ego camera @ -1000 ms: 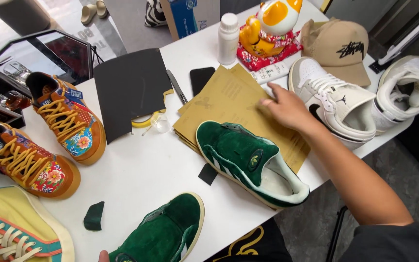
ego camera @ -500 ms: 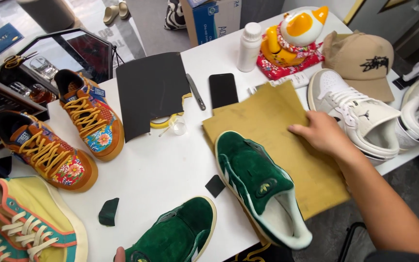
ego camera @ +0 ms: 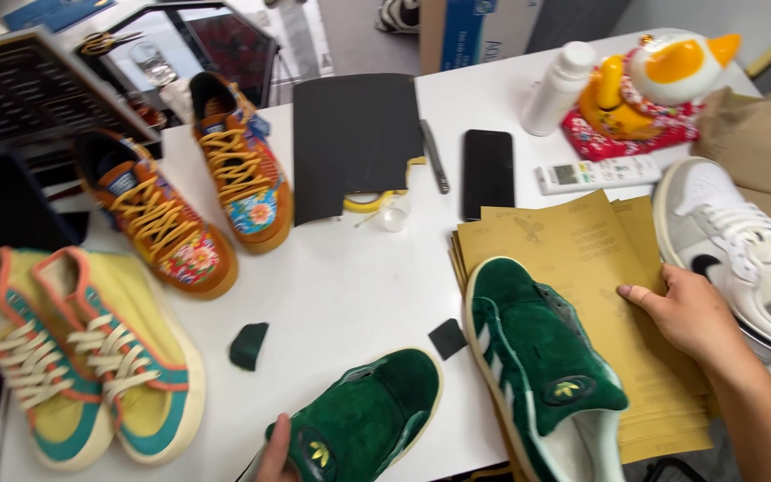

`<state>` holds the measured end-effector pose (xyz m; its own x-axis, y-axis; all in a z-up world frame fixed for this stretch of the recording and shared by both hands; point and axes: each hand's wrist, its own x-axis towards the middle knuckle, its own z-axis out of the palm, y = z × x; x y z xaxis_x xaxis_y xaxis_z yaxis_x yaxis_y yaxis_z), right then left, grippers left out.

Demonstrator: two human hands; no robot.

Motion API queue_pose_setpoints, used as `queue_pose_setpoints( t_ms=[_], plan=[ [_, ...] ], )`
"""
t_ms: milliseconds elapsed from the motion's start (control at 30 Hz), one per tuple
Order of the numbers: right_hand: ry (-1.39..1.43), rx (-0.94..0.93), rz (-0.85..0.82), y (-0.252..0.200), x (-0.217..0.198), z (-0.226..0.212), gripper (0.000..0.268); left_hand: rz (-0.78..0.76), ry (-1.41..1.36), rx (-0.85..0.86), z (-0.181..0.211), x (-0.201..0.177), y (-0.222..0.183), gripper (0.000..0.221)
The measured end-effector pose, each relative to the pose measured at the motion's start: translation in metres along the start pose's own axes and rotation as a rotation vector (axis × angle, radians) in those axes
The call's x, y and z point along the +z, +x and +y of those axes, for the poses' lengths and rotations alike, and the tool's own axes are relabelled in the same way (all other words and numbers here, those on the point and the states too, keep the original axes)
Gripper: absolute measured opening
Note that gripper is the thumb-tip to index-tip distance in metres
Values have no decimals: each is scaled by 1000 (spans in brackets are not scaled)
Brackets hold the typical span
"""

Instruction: Sand the interior and exterior of a green suede shoe using small pieces of sandpaper.

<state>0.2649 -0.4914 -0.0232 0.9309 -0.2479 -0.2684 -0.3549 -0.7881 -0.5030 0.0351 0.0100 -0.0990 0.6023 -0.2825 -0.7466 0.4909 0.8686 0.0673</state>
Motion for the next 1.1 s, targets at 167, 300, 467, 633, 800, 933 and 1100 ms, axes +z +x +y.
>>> queue_pose_setpoints(
  t_ms=[167,300,467,633,800,933,1100],
  plan=[
    [-331,-99,86,54,3,15,53,-213,1126,781,19,-138,67,82],
    [-522,-154,161,89,7,31,56,-251,1109,810,2,-5,-40,92],
    [-378,-365,338,157,30,64,60,-261,1095,875,-2,21,-51,94],
    [-936,-672,197,26,32,-207,87,-259,1130,978,-5,48,-69,94],
    [-1024,-870,-9,58,80,-298,89,-322,1090,1055,-7,55,-73,90],
    [-1096,-954,-139,81,99,-339,105,-293,1144,1034,-5,56,-74,90],
    [-842,-1161,32,27,102,-420,65,-335,1144,1062,-9,46,-64,90]
  ],
)
